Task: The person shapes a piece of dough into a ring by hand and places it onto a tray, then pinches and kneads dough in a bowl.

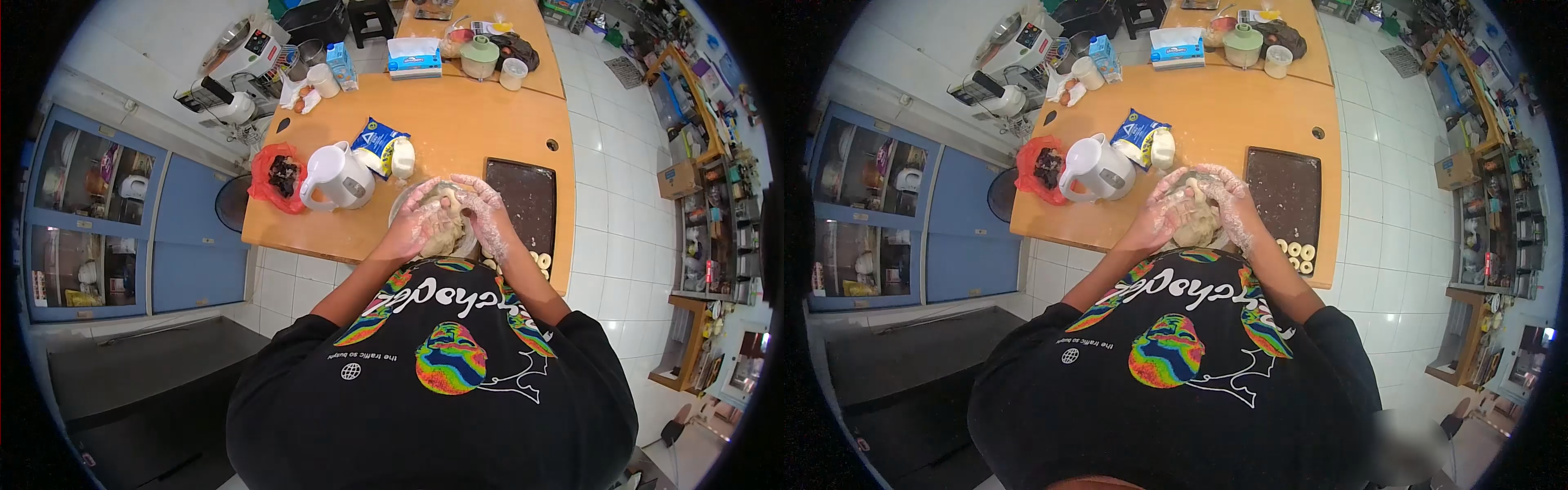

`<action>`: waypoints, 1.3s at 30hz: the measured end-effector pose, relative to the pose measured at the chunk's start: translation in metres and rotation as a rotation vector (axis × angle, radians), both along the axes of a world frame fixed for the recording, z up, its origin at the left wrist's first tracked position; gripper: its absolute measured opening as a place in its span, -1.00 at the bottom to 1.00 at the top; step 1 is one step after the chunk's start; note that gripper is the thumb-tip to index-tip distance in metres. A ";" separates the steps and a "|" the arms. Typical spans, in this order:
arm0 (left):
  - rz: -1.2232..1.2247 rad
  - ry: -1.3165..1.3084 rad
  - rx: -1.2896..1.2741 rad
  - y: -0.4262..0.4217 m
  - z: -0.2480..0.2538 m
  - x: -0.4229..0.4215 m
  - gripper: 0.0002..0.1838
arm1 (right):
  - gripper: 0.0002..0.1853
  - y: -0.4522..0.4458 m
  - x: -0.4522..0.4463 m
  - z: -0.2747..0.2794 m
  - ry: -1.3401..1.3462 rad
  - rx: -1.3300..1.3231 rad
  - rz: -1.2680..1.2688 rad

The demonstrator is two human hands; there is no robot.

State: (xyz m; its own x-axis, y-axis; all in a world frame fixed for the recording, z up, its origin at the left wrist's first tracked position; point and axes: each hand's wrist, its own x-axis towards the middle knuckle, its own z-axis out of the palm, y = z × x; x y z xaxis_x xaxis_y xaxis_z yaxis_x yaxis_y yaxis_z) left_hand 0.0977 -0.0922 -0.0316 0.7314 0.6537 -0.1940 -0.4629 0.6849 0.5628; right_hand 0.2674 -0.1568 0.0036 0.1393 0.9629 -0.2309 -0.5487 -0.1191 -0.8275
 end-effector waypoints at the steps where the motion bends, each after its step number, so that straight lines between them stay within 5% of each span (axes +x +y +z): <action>1: -0.003 0.000 -0.001 -0.001 0.002 0.001 -0.46 | -0.62 0.001 0.002 -0.002 0.000 -0.001 -0.003; 6: 0.089 0.046 0.160 0.002 0.002 0.005 -0.44 | -0.63 0.005 0.004 -0.013 -0.060 -0.030 0.011; 12: 0.045 -0.012 -0.051 -0.001 0.001 0.005 -0.49 | -0.65 0.002 0.002 0.000 0.013 -0.011 0.005; 16: 0.092 0.057 0.088 -0.005 0.003 0.002 -0.51 | -0.63 0.003 0.001 -0.006 0.000 -0.043 0.007; 18: 0.199 0.508 1.116 -0.005 0.009 -0.003 -0.52 | -0.62 0.004 0.000 -0.016 -0.041 -0.028 0.012; 19: 0.200 0.507 1.117 -0.004 0.004 -0.002 -0.52 | -0.62 0.004 0.001 -0.017 -0.042 -0.027 0.012; 21: 0.042 -0.042 0.013 0.000 -0.004 0.001 -0.51 | -0.62 0.002 0.003 -0.016 0.124 -0.001 0.049; 39: 0.084 0.007 0.018 -0.004 -0.002 0.002 -0.49 | -0.61 -0.003 0.003 0.003 0.173 -0.023 0.028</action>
State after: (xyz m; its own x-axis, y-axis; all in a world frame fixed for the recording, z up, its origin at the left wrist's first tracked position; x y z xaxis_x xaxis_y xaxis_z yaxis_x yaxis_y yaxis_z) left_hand 0.0992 -0.0965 -0.0332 0.6728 0.7160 -0.1864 -0.5139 0.6335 0.5785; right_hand 0.2701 -0.1596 0.0062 0.0691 0.9600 -0.2713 -0.6786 -0.1542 -0.7182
